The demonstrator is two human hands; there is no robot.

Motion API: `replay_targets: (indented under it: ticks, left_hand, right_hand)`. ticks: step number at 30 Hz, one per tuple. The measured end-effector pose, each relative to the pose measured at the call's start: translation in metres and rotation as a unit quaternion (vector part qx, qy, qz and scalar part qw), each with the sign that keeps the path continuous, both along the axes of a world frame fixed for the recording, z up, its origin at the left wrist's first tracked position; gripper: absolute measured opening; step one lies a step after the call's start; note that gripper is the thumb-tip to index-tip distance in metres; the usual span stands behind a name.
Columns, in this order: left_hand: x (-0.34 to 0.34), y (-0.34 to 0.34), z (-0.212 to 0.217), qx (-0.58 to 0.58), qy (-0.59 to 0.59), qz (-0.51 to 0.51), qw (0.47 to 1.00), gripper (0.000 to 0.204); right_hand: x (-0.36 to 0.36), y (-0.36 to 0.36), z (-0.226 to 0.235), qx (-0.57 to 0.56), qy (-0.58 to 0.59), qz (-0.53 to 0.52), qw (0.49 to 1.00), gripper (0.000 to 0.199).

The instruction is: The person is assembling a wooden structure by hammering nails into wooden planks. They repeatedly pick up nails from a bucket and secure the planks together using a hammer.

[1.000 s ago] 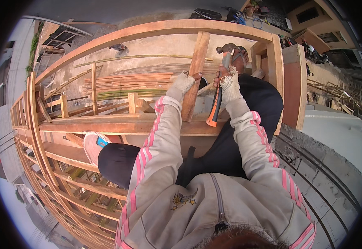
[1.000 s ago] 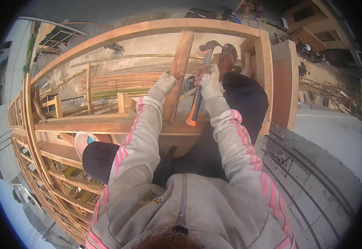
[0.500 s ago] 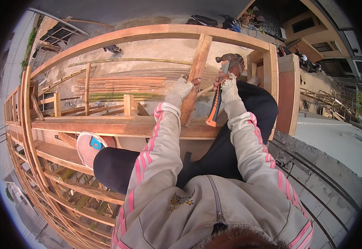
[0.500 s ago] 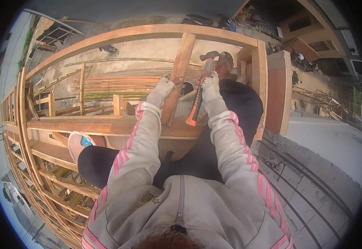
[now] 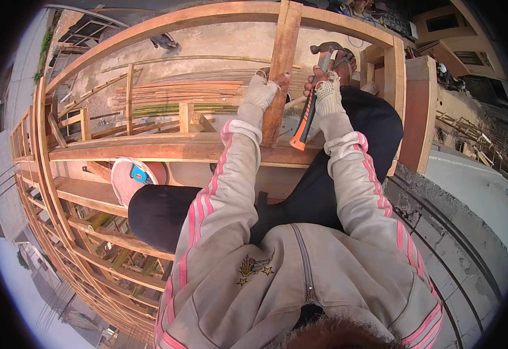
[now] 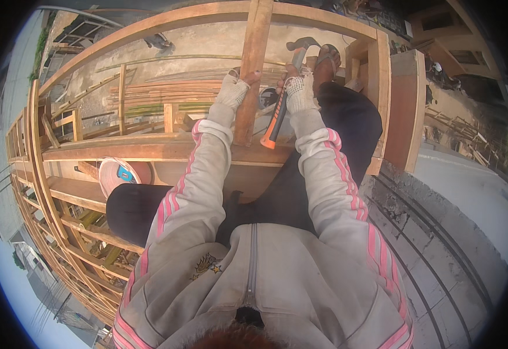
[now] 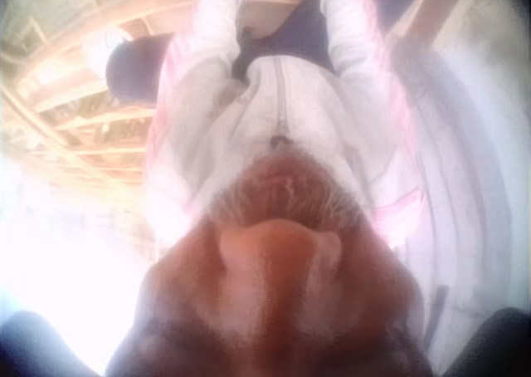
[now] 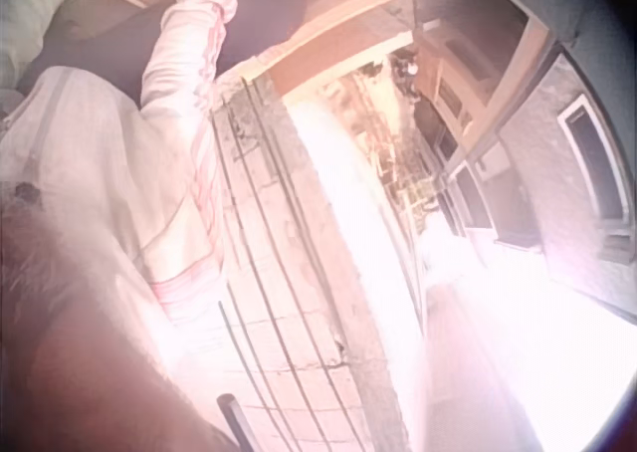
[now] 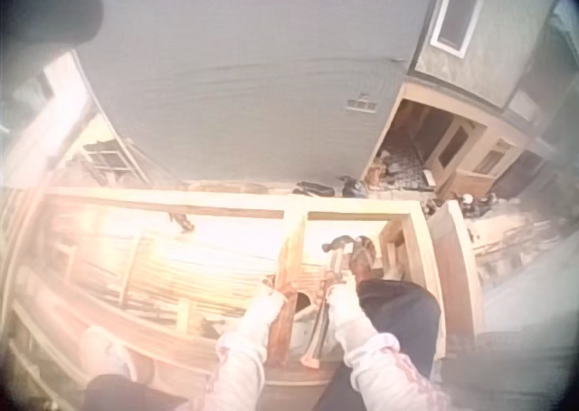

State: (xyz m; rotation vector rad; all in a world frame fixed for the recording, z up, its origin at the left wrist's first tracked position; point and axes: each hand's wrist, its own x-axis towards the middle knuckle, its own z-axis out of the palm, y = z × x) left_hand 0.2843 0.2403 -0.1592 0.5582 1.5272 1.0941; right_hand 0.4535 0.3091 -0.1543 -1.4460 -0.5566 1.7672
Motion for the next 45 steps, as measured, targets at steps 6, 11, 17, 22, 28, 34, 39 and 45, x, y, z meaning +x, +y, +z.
replay_targets:
  ticks: [6,11,17,22,28,34,39,45]
  left_hand:
    - [-0.010,-0.005,0.013,-0.012,-0.017,0.083,0.996,0.070]
    - [-0.012,-0.012,0.006,0.010,0.033,0.070,0.997,0.066]
    - [-0.011,-0.015,-0.005,0.017,0.025,0.068,0.997,0.070]
    - [-0.011,-0.013,0.003,0.023,0.052,0.048,0.997,0.069]
    - [-0.011,-0.012,-0.001,0.012,-0.008,0.047,0.999,0.063]
    - [-0.012,-0.011,-0.015,-0.021,0.031,0.059,0.998,0.058]
    - [-0.016,-0.017,-0.020,0.018,0.013,0.121,0.992,0.051]
    - [-0.040,-0.027,-0.016,-0.005,-0.054,0.200,0.978,0.045]
  right_hand:
    - [0.002,-0.001,0.014,0.006,-0.019,0.034,0.999,0.024]
    - [-0.005,-0.008,0.018,0.011,-0.015,0.025,1.000,0.023]
    - [-0.006,-0.012,0.021,-0.005,-0.016,0.022,1.000,0.021]
    - [-0.011,-0.012,0.029,0.040,-0.001,0.048,0.998,0.021]
    - [-0.021,-0.013,0.033,0.046,-0.049,0.069,0.995,0.018]
    - [-0.021,-0.010,0.036,0.065,-0.025,0.071,0.995,0.023]
    - [-0.018,-0.008,0.031,0.098,-0.030,0.076,0.992,0.024]
    - [-0.019,-0.008,0.023,0.088,-0.011,0.069,0.994,0.025]
